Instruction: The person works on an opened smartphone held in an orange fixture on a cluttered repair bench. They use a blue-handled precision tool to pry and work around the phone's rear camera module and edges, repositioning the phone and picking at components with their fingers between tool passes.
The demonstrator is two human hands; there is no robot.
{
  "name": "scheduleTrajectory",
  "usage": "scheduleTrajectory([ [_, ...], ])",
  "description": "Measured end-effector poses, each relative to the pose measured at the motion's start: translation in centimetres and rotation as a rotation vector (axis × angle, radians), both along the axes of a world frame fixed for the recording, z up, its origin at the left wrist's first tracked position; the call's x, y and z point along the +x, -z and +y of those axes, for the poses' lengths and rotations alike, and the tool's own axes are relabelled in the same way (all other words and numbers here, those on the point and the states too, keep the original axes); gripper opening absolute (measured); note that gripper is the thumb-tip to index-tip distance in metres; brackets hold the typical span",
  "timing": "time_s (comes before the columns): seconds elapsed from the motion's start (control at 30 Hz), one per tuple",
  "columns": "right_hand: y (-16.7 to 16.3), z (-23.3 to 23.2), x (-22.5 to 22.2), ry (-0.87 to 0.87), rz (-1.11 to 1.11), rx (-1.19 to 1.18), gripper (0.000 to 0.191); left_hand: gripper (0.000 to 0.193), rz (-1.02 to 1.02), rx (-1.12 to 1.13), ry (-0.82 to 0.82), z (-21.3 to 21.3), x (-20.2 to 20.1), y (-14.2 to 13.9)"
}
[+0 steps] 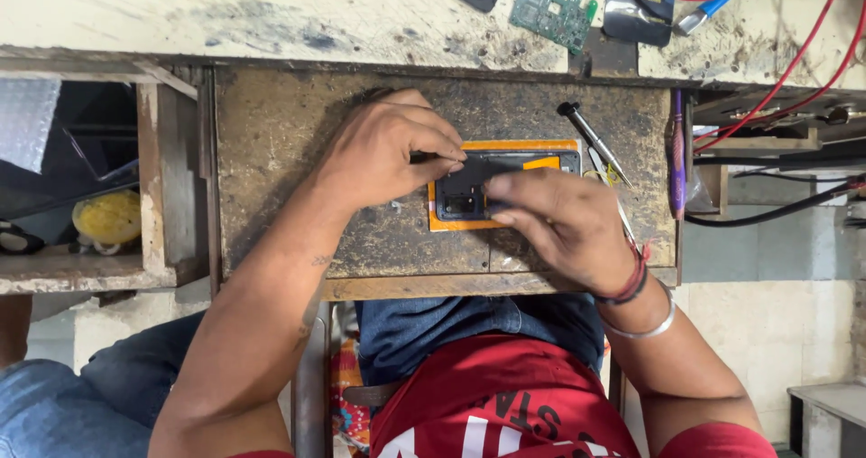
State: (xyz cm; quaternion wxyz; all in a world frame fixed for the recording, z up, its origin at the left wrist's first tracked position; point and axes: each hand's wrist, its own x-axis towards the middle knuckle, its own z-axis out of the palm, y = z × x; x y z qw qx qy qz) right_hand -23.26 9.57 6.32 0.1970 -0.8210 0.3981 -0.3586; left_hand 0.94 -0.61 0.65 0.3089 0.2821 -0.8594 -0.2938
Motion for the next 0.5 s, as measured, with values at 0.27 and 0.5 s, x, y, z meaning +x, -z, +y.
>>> scheduleTrajectory([
  [0.27, 0.18, 0.08, -0.19, -0.015, -0.002, 0.037, 0.032, 0.017, 0.014, -0.023, -0.026, -0.02, 0.09, -0.30],
  [0.5, 0.10, 0.22, 0.20, -0.046, -0.022, 0.053, 0.038, 0.016, 0.010, -0.016, -0.010, -0.04, 0.09, -0.48],
])
